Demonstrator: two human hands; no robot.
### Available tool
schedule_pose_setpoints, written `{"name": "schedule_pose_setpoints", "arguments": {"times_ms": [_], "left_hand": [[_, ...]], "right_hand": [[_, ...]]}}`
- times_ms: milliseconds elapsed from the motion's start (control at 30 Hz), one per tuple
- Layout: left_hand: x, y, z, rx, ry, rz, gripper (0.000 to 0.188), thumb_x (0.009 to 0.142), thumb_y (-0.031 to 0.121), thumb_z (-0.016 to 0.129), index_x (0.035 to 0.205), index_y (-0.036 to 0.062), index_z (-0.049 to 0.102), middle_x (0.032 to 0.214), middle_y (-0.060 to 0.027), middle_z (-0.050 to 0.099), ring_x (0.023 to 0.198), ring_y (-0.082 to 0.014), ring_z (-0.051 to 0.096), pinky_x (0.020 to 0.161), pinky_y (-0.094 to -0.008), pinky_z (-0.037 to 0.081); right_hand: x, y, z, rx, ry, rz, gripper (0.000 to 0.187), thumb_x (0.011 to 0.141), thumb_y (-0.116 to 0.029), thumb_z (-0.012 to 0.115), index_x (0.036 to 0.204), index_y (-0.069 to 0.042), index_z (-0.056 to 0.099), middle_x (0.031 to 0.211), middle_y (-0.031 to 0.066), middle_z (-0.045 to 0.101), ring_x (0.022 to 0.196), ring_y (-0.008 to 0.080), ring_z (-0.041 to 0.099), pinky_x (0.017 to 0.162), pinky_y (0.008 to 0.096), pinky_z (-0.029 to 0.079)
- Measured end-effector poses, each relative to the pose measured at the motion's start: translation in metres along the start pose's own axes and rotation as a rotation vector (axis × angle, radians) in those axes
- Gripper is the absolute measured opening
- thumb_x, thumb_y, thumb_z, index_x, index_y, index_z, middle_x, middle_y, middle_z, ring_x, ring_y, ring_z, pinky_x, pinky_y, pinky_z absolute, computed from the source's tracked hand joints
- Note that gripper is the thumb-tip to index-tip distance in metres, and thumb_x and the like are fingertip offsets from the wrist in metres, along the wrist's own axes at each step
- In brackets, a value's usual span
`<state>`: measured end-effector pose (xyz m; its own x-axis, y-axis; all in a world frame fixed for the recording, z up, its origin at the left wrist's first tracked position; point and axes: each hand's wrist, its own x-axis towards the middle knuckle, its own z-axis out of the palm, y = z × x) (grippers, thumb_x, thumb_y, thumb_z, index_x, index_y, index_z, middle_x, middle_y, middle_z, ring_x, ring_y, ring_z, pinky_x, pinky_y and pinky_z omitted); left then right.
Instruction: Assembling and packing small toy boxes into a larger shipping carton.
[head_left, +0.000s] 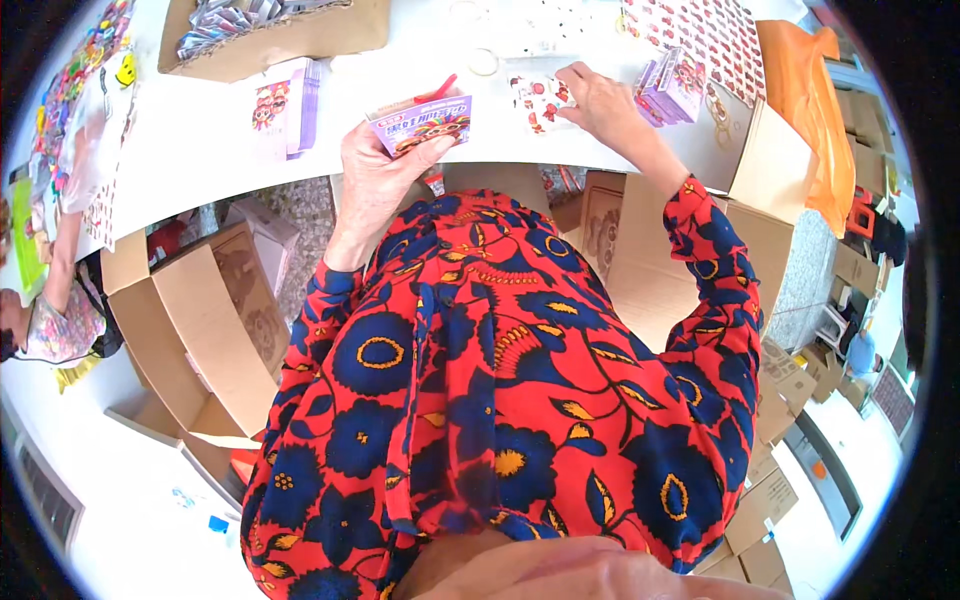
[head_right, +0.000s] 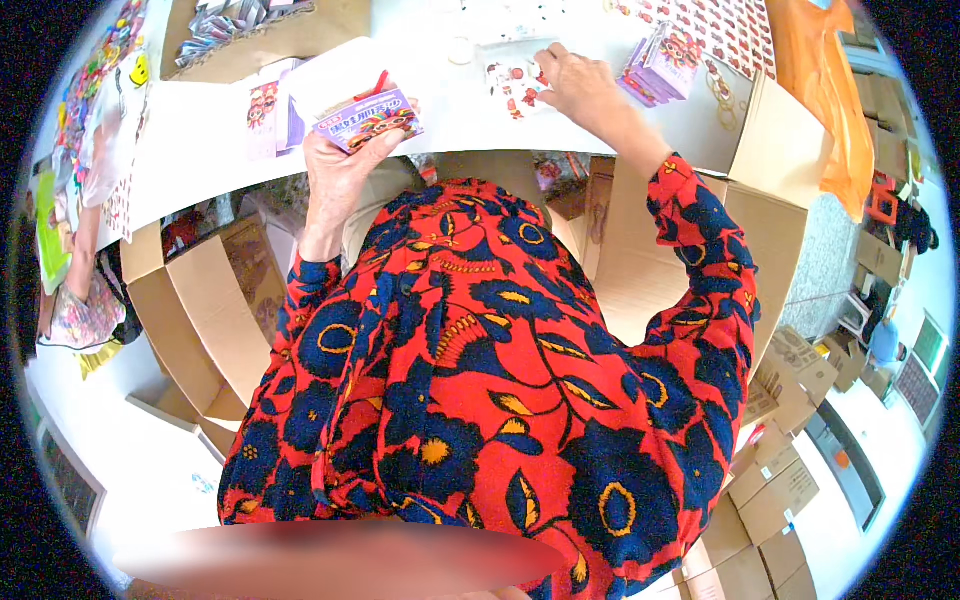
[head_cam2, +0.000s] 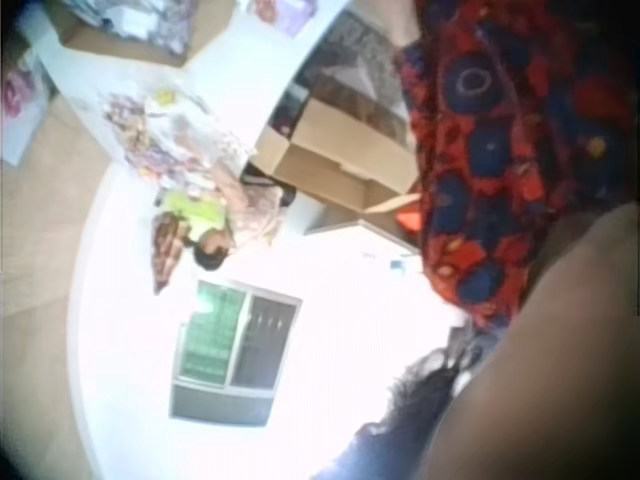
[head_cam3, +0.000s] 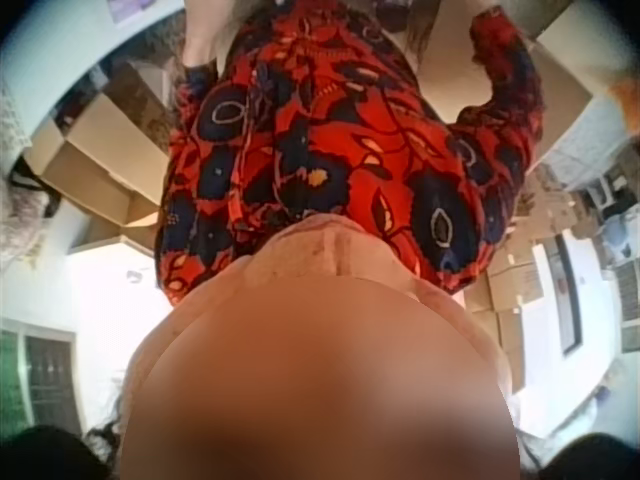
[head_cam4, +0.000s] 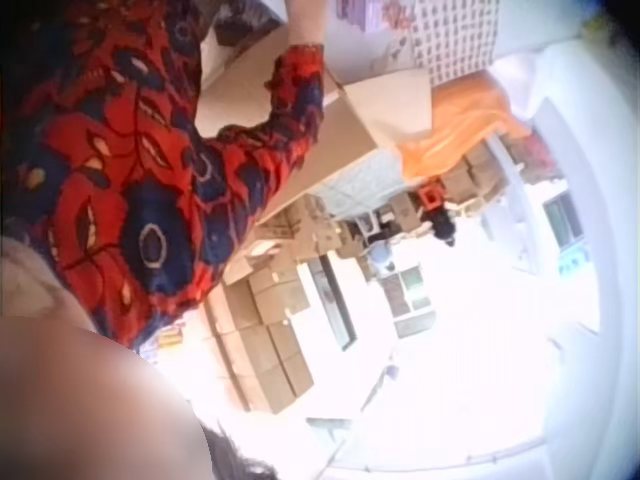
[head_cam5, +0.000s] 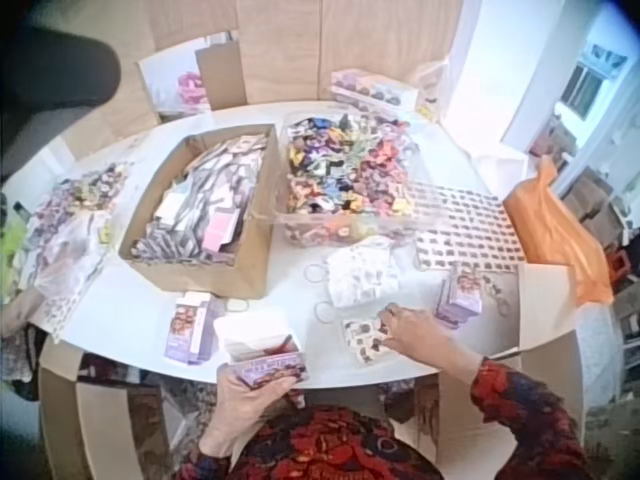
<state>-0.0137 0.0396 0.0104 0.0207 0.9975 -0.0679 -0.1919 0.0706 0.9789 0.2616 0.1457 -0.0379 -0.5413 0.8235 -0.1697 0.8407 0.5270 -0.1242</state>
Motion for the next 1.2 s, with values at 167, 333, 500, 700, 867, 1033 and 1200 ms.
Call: {"name": "schedule_pose_setpoints", "arguments": {"times_ms": [167,333,500,700,867,1033,1200], "left_hand": [[0.0,0.002,0.001,0.019,0.004,0.011,0.037,0.078,0.001,0.069,0.113,-0.0037,0.057,0.096,-0.0104,0.066,0.084,-0.0147,0.065,0.074,-0.0252,0.054],[0.0,-0.007,0.002,0.04,0.024,0.004,0.031,0.078,0.003,0.07,0.107,-0.0011,0.062,0.089,-0.0059,0.067,0.076,-0.0084,0.06,0.064,-0.0214,0.051],[0.0,-0.021,0.002,0.266,0.01,0.147,0.027,0.073,0.012,0.076,0.095,-0.0007,0.066,0.074,-0.0029,0.065,0.063,-0.0038,0.054,0.057,-0.0209,0.046],[0.001,0.004,0.006,0.322,-0.108,0.292,0.035,0.067,0.004,0.075,0.101,0.0003,0.064,0.09,-0.0095,0.067,0.078,-0.0142,0.064,0.069,-0.0255,0.051],[0.001,0.004,0.006,0.331,-0.157,0.397,0.034,0.068,-0.001,0.071,0.102,0.003,0.066,0.1,-0.0081,0.066,0.085,-0.014,0.064,0.075,-0.0253,0.052],[0.002,0.01,0.007,0.409,-0.181,0.416,0.045,0.062,-0.015,0.057,0.103,0.0026,0.064,0.1,-0.0093,0.067,0.094,-0.0199,0.064,0.082,-0.0275,0.05],[0.005,0.003,0.009,0.347,-0.178,0.435,0.046,0.062,-0.016,0.056,0.103,0.0022,0.064,0.1,-0.0096,0.067,0.094,-0.02,0.065,0.082,-0.0273,0.05]], "right_hand": [[0.001,-0.002,0.003,0.032,0.057,-0.003,0.038,0.074,-0.017,0.07,0.104,-0.008,0.05,0.104,0.0095,0.052,0.092,0.0321,0.059,0.073,0.0425,0.05],[0.0,-0.003,0.003,0.071,0.132,-0.071,0.036,0.074,-0.017,0.069,0.101,-0.008,0.049,0.106,0.0095,0.051,0.09,0.0322,0.059,0.07,0.0426,0.049],[-0.001,-0.005,0.0,0.17,0.101,0.007,0.021,0.077,-0.015,0.064,0.093,-0.009,0.052,0.092,0.0069,0.058,0.081,0.0307,0.061,0.064,0.0408,0.048],[-0.004,-0.005,-0.012,0.335,0.113,0.062,0.009,0.079,-0.013,0.061,0.086,-0.007,0.057,0.079,0.0067,0.064,0.066,0.0266,0.061,0.059,0.0378,0.047],[-0.004,-0.003,-0.021,0.382,0.118,0.082,0.009,0.08,-0.013,0.059,0.088,-0.007,0.058,0.074,0.0066,0.064,0.06,0.0239,0.06,0.057,0.0359,0.047],[-0.005,0.002,-0.019,0.39,0.129,0.107,0.009,0.081,-0.011,0.059,0.089,-0.007,0.058,0.073,0.0061,0.065,0.06,0.0233,0.062,0.058,0.0336,0.048],[-0.005,-0.001,-0.025,0.47,0.115,0.131,0.008,0.083,-0.009,0.057,0.09,-0.006,0.058,0.077,0.0064,0.066,0.065,0.0199,0.065,0.059,0.0321,0.049]]}}
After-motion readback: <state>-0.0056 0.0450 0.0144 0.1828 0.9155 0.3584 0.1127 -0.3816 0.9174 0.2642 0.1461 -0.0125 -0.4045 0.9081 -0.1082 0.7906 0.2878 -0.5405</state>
